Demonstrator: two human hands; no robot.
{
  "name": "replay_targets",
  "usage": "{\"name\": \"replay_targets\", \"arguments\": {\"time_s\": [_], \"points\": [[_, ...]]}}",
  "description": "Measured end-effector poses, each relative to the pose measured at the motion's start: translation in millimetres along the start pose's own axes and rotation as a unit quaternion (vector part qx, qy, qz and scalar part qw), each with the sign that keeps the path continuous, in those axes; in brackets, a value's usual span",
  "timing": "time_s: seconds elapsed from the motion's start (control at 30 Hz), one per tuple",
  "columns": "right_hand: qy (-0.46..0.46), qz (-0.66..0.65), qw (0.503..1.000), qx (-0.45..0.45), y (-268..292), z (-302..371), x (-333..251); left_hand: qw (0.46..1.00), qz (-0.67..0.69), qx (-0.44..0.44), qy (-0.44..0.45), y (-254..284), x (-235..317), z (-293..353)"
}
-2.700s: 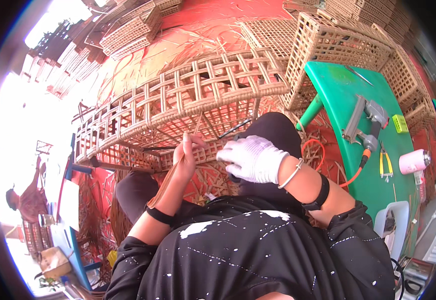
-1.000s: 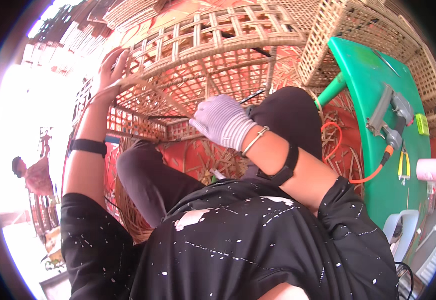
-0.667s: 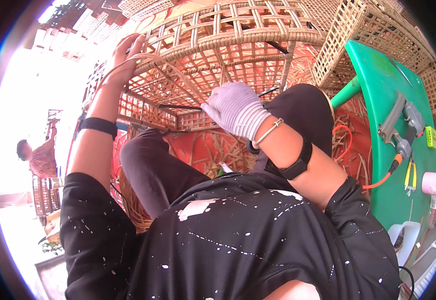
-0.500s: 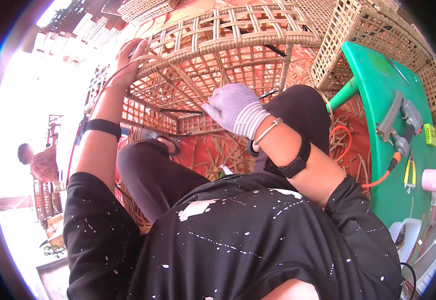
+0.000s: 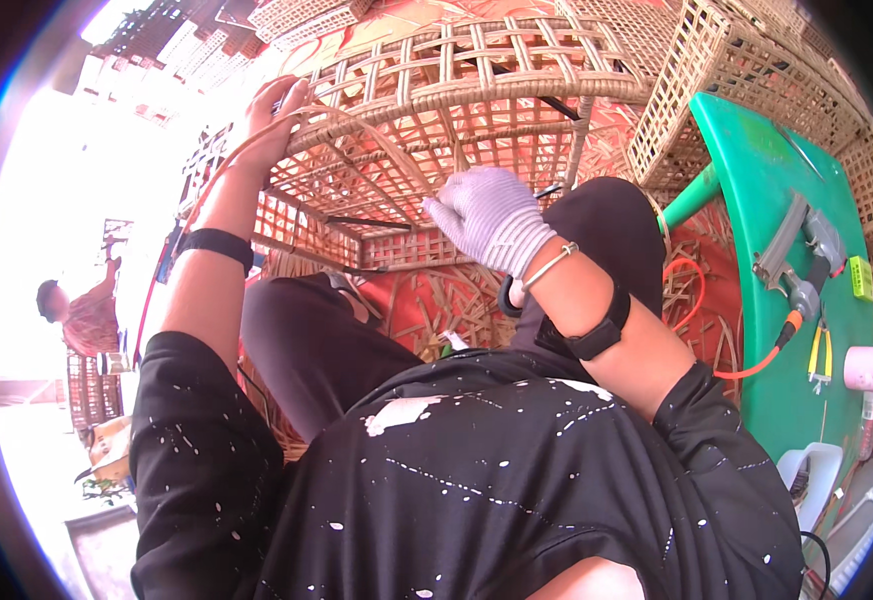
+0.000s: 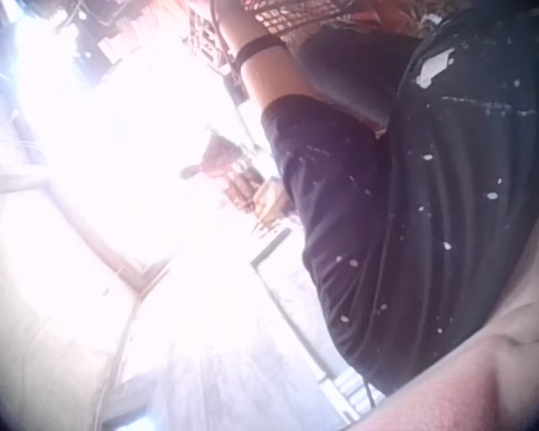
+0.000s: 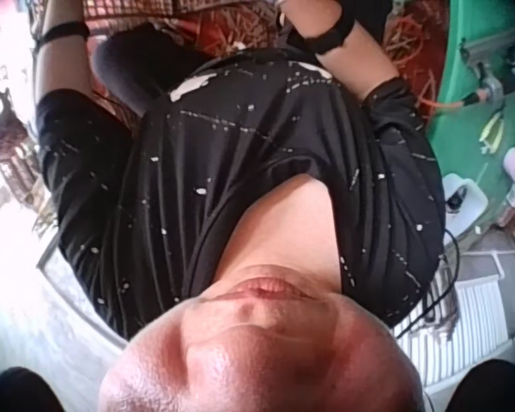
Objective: Weaving thin strips onto a furniture frame to create a mesh surface.
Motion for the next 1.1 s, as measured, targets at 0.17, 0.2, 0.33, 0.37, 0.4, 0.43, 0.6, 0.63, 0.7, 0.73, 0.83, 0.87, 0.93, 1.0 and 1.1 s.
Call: {"name": "replay_targets", "arguments": {"time_s": [0.17, 0.2, 0.33, 0.37, 0.4, 0.43, 0.6, 0.63, 0.7, 0.73, 0.83, 0.87, 0.93, 1.0, 1.1], "points": [[-0.016, 0.0, 1.0, 0.02, 6, -2, 6, 0.999, -0.04, 0.001, -0.021, 1, 7, -3], [-0.013, -0.001, 1.0, 0.024, 6, -2, 5, 0.999, -0.041, -0.007, -0.017, 0, 6, -3], [-0.01, 0.003, 1.0, 0.027, 3, -5, -2, 0.999, -0.032, 0.0, -0.019, 1, 2, -2], [-0.01, 0.0, 0.999, 0.033, 3, -5, -5, 0.999, -0.029, -0.005, -0.02, 1, 1, -2], [-0.016, 0.003, 1.0, 0.027, 2, -4, -6, 0.999, -0.022, -0.008, -0.028, 0, 1, -2], [-0.021, 0.007, 0.999, 0.028, 1, -4, -7, 0.999, -0.019, -0.014, -0.033, 0, 1, -2], [-0.052, 0.02, 0.998, -0.002, -2, 0, -4, 0.997, -0.048, 0.016, -0.055, 2, 5, -3], [-0.064, 0.039, 0.997, -0.013, -3, 2, -2, 0.998, -0.014, 0.009, -0.053, 1, 6, -3], [-0.075, 0.04, 0.996, -0.009, -3, 7, 0, 0.998, -0.007, 0.014, -0.063, 0, 8, -2], [-0.078, 0.039, 0.996, -0.004, -4, 9, 0, 0.999, -0.011, 0.012, -0.048, 0, 7, -2], [-0.046, 0.069, 0.996, 0.016, -6, 17, -6, 0.998, -0.004, 0.009, -0.056, -1, 6, 0], [-0.037, 0.074, 0.996, 0.023, -7, 19, -8, 0.998, 0.009, 0.005, -0.058, -2, 5, 0], [-0.037, 0.088, 0.995, 0.004, -13, 22, -11, 0.998, 0.016, 0.012, -0.06, -4, 1, 0], [-0.028, 0.109, 0.994, -0.008, -18, 24, -16, 0.995, 0.017, 0.035, -0.096, -5, 2, 3], [0.008, 0.125, 0.992, 0.021, -20, 26, -32, 0.993, 0.037, 0.043, -0.105, -4, 6, 8]]}}
Point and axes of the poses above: each hand's wrist, its own z-axis away from the middle knuckle, its own y-axis out of the back of the hand, x = y × z, the point moved 5 cm from there along -z, towards the middle knuckle
